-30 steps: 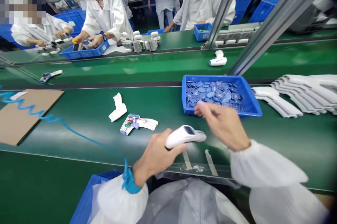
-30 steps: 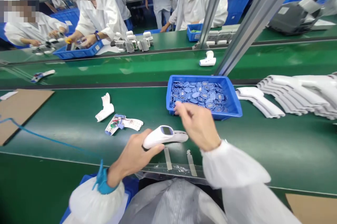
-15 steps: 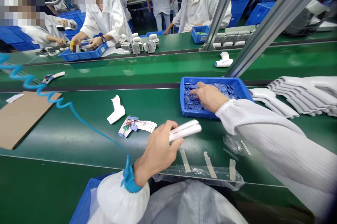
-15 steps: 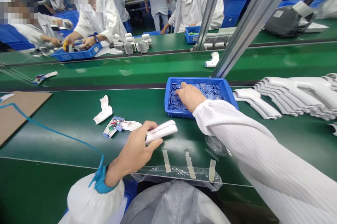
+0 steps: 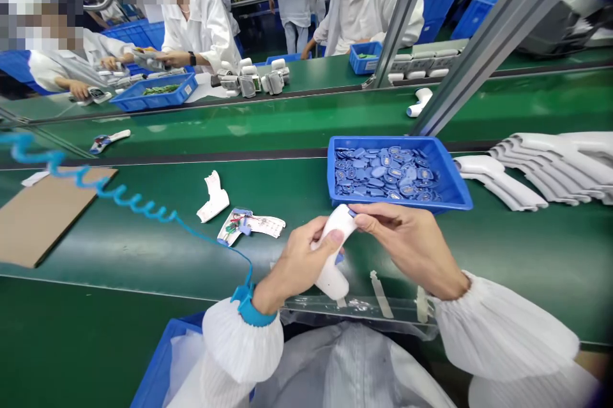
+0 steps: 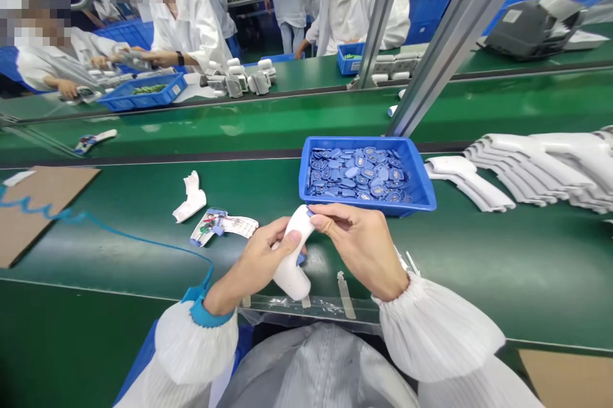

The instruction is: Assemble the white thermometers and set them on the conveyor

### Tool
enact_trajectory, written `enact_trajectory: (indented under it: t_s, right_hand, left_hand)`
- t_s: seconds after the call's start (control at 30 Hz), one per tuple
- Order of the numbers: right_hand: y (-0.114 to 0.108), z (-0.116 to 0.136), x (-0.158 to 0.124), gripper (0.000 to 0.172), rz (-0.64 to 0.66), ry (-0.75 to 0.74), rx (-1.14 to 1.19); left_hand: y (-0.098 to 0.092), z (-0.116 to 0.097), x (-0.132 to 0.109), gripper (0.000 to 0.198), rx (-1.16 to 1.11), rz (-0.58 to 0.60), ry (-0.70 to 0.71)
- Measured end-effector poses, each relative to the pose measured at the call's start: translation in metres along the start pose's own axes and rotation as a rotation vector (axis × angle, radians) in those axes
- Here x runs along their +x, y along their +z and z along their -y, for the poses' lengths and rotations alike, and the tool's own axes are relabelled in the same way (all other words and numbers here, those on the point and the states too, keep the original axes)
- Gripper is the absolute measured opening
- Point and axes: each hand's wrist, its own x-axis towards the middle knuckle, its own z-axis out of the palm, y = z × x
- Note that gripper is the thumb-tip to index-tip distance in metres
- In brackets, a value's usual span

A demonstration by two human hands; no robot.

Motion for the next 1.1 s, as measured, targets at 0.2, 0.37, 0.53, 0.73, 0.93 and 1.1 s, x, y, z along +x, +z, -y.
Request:
enact_trajectory:
  t_s: [0.2,0.37,0.53,0.73,0.93,1.1]
  right_hand:
    - [-0.008,0.001,-0.014,0.037,0.158,-0.147,-0.238]
    - [-0.001,-0.009,-0.034,0.028,0.021,-0.203,-0.453]
    - [-0.005,-0.017,-0.050,0.028,-0.022,-0.150,-0.515]
    - [-0.017,-0.008,-0.064,0.023,0.117,-0.231,-0.456]
    - [0.002,-0.009,-0.080,0.034,0.183,-0.206,-0.525]
    - [0.006,-0.011,-0.080,0.044,0.138,0.192,-0.269]
  left_hand:
    - [-0.003,-0.009,-0.005,0.026,0.637,-0.086,0.262]
    - [0.008,0.003,0.002,0.024,0.938,-0.111,0.417]
    - [0.013,0.001,0.000,0.024,1.027,-0.042,0.428]
    - [0.024,0.015,-0.012,0.030,0.715,-0.426,0.335]
    - [0.035,0.031,0.012,0.053,0.865,-0.625,0.335]
    - [0.023,0.018,0.004,0.040,0.760,-0.362,0.305]
